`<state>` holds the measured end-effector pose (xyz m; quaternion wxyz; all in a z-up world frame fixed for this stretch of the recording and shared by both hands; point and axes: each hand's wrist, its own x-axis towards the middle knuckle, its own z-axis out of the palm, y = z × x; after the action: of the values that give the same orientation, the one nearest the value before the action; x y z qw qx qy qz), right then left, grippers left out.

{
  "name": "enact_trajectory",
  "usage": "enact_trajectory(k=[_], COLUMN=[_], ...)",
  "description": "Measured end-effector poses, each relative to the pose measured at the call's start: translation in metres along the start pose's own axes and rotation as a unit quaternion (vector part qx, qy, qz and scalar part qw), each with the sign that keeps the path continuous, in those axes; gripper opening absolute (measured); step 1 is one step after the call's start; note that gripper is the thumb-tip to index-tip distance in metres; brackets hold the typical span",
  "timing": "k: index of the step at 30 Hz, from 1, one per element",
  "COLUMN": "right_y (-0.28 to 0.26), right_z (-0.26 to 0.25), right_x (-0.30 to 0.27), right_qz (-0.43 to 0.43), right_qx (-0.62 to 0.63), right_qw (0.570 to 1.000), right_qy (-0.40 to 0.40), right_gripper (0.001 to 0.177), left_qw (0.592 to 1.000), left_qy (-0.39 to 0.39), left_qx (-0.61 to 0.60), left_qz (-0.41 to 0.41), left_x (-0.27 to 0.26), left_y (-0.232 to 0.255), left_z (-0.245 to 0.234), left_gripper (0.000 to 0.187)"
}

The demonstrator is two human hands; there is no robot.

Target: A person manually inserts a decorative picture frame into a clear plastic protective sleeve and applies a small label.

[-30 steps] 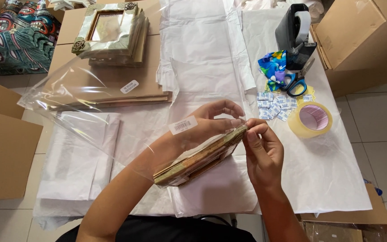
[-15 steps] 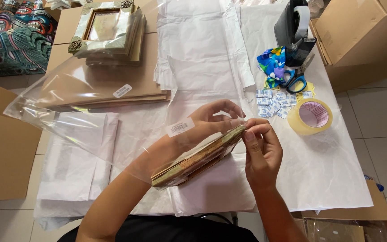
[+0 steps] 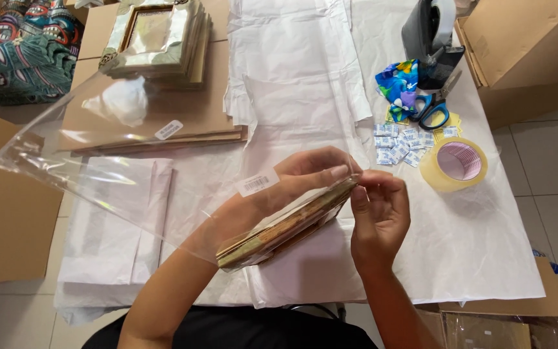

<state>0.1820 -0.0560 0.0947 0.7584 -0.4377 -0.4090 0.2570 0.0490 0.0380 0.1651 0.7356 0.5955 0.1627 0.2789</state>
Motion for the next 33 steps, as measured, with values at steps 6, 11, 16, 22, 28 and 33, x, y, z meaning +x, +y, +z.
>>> enact_trajectory(k=[6, 11, 16, 22, 28, 33], right_y=[-0.005, 0.001, -0.002, -0.002, 0.019, 0.061], right_z=[0.001, 0.002, 0.003, 0.0, -0.016, -0.043], right_x=[0.008, 0.007, 0.005, 0.002, 0.002, 0.016], right_qz=[-0.021, -0.042, -0.007, 0.016, 0.013, 0.175], right_qx=[-0.033, -0.03, -0.048, -0.053, 0.0, 0.382], right_qw=[0.998, 0.998, 0.999, 0.998, 1.0, 0.907], right_qy=[-0.044, -0.031, -0.019, 0.004, 0.02, 0.019], right_gripper=[0.024, 0.018, 0.017, 0.015, 0.034, 0.029], left_qw=[0.976, 0.836, 0.84, 0.844, 0.885, 0.878], left_qy=[0.136, 0.486, 0.461, 0.4, 0.253, 0.3], left_qx=[-0.167, -0.094, 0.063, 0.211, 0.074, 0.119], left_qz=[-0.038, 0.235, 0.28, 0.289, 0.384, 0.354], left_x=[-0.049, -0.133, -0.145, -0.126, -0.129, -0.139], left_y=[-0.016, -0.049, -0.054, -0.034, -0.043, -0.073], left_z=[-0.042, -0.027, 0.026, 0.042, 0.033, 0.031], left_gripper=[0.038, 0.071, 0.083, 0.043, 0.047, 0.071])
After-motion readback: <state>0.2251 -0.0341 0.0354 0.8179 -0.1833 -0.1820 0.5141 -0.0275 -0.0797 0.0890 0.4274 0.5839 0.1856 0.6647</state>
